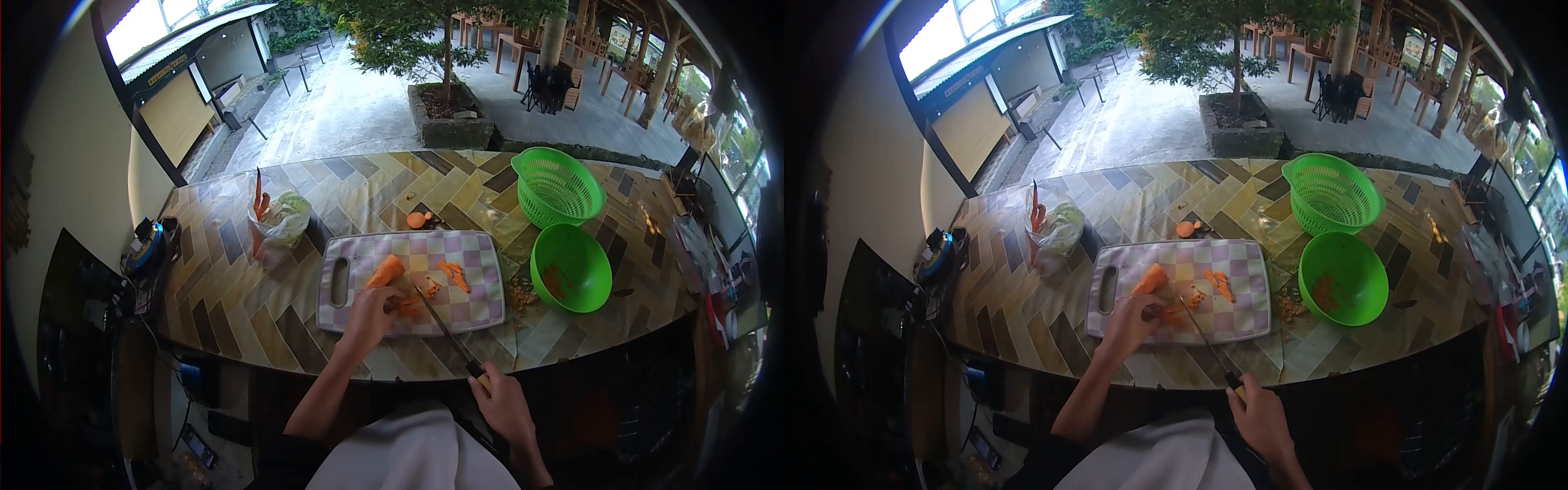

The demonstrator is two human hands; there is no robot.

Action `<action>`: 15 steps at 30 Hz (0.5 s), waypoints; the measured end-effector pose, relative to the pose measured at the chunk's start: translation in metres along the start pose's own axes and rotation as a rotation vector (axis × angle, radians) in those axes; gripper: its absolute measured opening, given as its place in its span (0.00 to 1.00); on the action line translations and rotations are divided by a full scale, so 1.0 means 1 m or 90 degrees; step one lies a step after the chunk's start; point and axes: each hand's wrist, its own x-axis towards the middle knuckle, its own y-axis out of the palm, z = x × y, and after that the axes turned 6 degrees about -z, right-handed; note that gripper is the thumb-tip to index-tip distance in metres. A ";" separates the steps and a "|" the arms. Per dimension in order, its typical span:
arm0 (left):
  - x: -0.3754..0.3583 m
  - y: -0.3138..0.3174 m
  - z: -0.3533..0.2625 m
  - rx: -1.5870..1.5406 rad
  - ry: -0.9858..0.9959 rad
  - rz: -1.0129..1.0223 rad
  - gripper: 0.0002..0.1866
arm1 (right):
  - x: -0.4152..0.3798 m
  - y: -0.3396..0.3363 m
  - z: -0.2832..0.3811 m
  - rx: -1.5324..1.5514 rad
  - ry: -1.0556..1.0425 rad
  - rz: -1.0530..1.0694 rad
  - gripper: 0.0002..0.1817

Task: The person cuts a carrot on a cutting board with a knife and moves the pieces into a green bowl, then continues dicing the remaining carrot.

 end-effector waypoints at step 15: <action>0.008 0.013 0.000 0.122 0.121 0.051 0.15 | -0.002 -0.005 -0.003 0.007 -0.004 -0.001 0.14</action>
